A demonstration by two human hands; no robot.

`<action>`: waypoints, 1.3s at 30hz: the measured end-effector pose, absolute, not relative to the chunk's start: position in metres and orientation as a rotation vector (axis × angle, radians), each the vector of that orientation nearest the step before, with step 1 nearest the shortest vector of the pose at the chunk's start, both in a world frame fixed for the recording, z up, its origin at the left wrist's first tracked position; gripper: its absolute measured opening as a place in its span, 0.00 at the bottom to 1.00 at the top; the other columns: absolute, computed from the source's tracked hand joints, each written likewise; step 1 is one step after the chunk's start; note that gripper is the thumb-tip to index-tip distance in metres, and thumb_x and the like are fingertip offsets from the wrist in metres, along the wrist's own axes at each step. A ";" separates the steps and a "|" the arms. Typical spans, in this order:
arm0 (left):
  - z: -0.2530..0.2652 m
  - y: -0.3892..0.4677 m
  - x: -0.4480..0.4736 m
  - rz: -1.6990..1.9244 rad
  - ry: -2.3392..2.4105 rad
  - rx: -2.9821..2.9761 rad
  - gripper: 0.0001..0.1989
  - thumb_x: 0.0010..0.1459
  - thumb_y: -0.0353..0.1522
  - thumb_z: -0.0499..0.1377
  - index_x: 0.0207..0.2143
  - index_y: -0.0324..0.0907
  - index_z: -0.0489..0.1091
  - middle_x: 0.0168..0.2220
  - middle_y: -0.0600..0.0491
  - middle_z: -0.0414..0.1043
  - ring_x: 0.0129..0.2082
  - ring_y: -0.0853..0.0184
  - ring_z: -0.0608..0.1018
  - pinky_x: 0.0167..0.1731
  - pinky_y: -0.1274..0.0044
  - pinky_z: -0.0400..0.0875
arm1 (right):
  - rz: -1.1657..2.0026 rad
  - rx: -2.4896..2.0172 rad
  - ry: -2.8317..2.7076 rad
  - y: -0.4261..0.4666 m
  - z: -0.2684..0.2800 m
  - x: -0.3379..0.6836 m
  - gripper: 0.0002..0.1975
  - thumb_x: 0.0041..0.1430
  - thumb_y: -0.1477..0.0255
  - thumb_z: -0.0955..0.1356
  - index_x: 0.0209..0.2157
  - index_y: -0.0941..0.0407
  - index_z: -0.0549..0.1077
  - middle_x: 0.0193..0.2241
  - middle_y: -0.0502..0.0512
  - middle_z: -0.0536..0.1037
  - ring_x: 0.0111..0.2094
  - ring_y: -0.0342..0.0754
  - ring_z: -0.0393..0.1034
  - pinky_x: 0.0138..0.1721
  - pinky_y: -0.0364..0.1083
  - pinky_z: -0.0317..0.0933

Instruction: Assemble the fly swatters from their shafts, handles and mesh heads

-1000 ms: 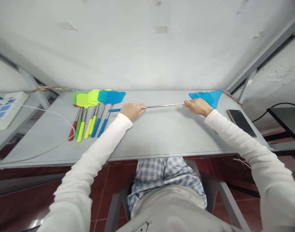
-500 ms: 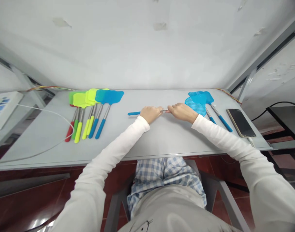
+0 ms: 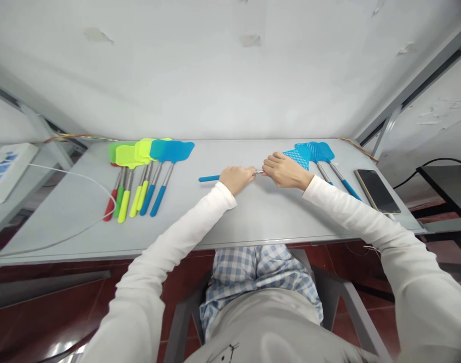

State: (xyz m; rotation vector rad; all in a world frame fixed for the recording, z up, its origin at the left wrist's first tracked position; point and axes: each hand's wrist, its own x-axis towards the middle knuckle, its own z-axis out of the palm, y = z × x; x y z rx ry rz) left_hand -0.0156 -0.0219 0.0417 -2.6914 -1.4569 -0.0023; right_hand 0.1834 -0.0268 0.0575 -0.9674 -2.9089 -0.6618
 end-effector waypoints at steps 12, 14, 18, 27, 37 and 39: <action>0.038 -0.019 -0.012 -0.033 -1.477 -2.697 0.21 0.65 0.39 0.45 0.44 0.41 0.75 0.33 0.42 0.78 0.37 0.55 0.80 0.33 0.71 0.66 | -0.946 -0.867 -2.757 -0.027 0.049 0.190 0.22 0.70 0.66 0.52 0.35 0.59 0.72 0.31 0.56 0.75 0.34 0.49 0.64 0.46 0.48 0.50; 0.039 -0.018 -0.011 -0.016 -1.460 -2.726 0.21 0.65 0.39 0.44 0.44 0.40 0.75 0.34 0.42 0.78 0.38 0.55 0.80 0.34 0.71 0.66 | -0.949 -0.860 -2.742 -0.025 0.047 0.193 0.22 0.70 0.65 0.53 0.34 0.59 0.72 0.31 0.56 0.75 0.34 0.49 0.64 0.46 0.48 0.50; 0.040 -0.017 -0.012 -0.006 -1.441 -2.781 0.22 0.66 0.39 0.44 0.44 0.40 0.75 0.35 0.43 0.78 0.38 0.57 0.79 0.35 0.72 0.65 | -0.958 -0.852 -2.727 -0.023 0.045 0.199 0.21 0.70 0.66 0.53 0.34 0.58 0.72 0.32 0.55 0.75 0.37 0.48 0.64 0.49 0.48 0.51; 0.050 -0.011 -0.023 -0.020 -1.478 -2.966 0.19 0.63 0.37 0.46 0.31 0.40 0.75 0.28 0.47 0.76 0.29 0.64 0.76 0.26 0.75 0.57 | -1.062 -0.807 -2.705 -0.024 0.056 0.208 0.18 0.70 0.68 0.54 0.37 0.57 0.72 0.33 0.55 0.75 0.42 0.47 0.64 0.52 0.48 0.51; 0.054 0.003 -0.085 0.115 -1.556 -2.951 0.19 0.60 0.39 0.46 0.27 0.42 0.73 0.24 0.50 0.73 0.25 0.66 0.73 0.24 0.76 0.55 | -1.100 -1.147 -2.766 -0.026 0.060 0.268 0.20 0.70 0.67 0.51 0.37 0.55 0.71 0.34 0.55 0.75 0.43 0.49 0.64 0.51 0.49 0.51; 0.051 0.002 -0.086 0.097 -1.586 -2.899 0.19 0.60 0.40 0.46 0.27 0.43 0.73 0.26 0.49 0.74 0.26 0.65 0.74 0.24 0.76 0.55 | -1.083 -1.173 -2.749 -0.027 0.059 0.262 0.21 0.70 0.68 0.51 0.38 0.57 0.71 0.35 0.57 0.75 0.45 0.50 0.63 0.52 0.50 0.50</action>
